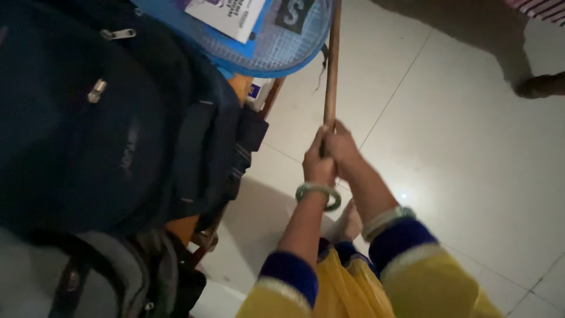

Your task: The person mops a tiled floor in a bedroom using a traditional string mop. They move the mop back and forth across the floor, cleaning around furniture such as a bed, chairs, and a small table with bags on it.

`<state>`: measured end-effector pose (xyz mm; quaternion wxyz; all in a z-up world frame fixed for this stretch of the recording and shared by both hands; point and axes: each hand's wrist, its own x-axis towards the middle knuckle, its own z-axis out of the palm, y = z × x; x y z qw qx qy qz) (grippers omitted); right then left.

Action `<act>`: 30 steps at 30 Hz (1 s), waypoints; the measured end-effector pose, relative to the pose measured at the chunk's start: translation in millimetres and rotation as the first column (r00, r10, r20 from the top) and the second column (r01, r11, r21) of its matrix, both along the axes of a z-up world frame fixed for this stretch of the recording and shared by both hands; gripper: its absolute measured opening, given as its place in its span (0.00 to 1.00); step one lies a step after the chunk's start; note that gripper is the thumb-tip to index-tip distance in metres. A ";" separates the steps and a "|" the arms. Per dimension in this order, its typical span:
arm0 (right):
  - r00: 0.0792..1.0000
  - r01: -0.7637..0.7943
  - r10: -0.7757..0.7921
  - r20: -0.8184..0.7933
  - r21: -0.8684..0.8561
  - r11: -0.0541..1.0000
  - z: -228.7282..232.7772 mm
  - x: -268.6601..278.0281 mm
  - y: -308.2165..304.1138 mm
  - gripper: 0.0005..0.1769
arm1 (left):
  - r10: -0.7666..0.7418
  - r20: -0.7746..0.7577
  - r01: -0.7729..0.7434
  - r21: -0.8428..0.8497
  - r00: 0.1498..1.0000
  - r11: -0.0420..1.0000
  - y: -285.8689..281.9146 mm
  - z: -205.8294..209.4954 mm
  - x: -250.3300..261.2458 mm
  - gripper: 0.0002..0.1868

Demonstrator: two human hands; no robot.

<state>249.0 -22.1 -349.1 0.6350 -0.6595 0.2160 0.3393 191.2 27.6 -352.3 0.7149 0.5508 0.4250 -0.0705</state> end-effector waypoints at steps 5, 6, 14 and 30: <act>0.997 -0.014 0.007 -0.071 -0.100 0.995 25.4 -88.0 6.7 0.31 | -0.134 -0.022 0.136 0.127 0.991 0.983 7.8 26.4 -92.7 0.29; 0.997 -0.045 0.035 -0.074 -0.138 0.989 29.1 -102.5 6.7 0.31 | -0.111 -0.057 0.116 0.093 0.992 0.989 7.2 34.2 -106.4 0.27; 0.932 -0.355 0.346 -0.107 -0.450 0.819 61.0 -156.8 -7.0 0.31 | 0.135 -0.080 -0.154 -0.322 0.988 0.934 5.9 86.1 -166.4 0.31; 0.927 -0.270 0.331 0.179 -0.298 0.916 -19.9 121.0 11.5 0.21 | 0.259 0.147 -0.227 -0.200 0.955 0.953 -9.0 28.9 94.5 0.28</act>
